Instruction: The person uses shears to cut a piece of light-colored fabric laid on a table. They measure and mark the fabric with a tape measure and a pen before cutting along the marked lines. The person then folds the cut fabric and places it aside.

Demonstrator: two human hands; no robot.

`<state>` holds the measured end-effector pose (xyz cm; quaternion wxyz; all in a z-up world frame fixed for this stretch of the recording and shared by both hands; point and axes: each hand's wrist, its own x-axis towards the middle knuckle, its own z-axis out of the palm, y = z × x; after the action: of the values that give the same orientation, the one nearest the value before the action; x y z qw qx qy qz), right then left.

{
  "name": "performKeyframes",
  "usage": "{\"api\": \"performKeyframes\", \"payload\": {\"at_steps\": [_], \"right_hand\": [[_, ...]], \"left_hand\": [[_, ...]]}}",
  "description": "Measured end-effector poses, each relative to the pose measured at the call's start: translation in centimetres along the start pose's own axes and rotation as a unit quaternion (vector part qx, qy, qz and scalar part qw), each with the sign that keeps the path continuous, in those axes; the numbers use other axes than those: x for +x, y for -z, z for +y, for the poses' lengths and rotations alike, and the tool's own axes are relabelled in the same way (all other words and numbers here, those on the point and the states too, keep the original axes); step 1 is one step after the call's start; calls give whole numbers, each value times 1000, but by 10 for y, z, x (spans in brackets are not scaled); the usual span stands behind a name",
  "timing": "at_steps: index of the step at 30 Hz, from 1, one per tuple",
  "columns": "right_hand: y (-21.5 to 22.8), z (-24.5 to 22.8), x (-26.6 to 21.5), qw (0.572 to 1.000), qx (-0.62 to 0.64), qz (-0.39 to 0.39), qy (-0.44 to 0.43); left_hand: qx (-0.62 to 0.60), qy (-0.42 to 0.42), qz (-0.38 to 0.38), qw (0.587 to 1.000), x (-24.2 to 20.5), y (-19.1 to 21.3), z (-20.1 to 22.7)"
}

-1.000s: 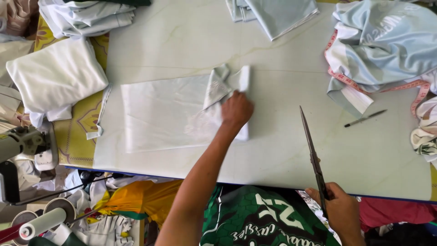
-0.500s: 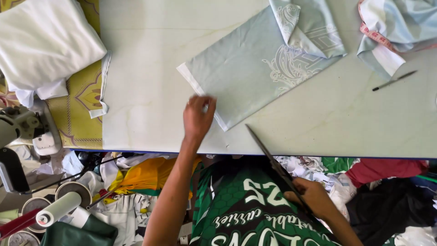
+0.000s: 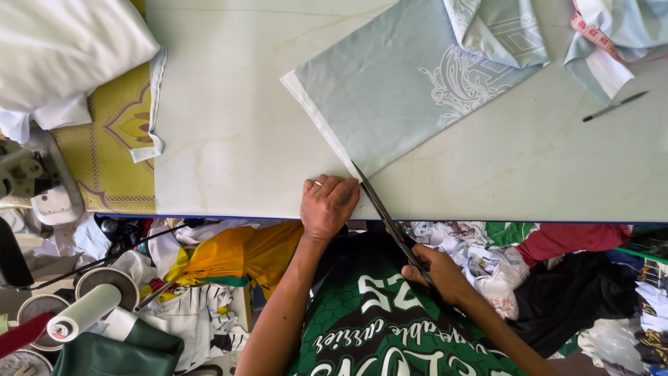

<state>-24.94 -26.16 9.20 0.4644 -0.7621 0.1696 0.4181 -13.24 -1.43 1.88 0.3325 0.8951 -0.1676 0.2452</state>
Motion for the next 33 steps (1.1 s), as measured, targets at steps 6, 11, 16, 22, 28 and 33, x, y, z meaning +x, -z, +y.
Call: {"api": "performKeyframes", "payload": {"at_steps": [6,11,16,22,28,33], "right_hand": [[0,16,9,998,19,12,56],[0,31,18,999,12,14,49],[-1,22,18,998,-3,21,61],[0,30,13,998,55,6,42],[2,38,17,998,52,-10,46],[1,37,18,998,10,2,57]], "left_hand": [[7,-4,24,1000,-3,-5,-2],[2,-8,20,1000,1,0,1],[-7,-17,16,1000,4,3,1],[2,-7,29,1000,4,1,3],[25,-17,24,999,2,-2,3],[25,-18,22,999,2,-2,2]]}}
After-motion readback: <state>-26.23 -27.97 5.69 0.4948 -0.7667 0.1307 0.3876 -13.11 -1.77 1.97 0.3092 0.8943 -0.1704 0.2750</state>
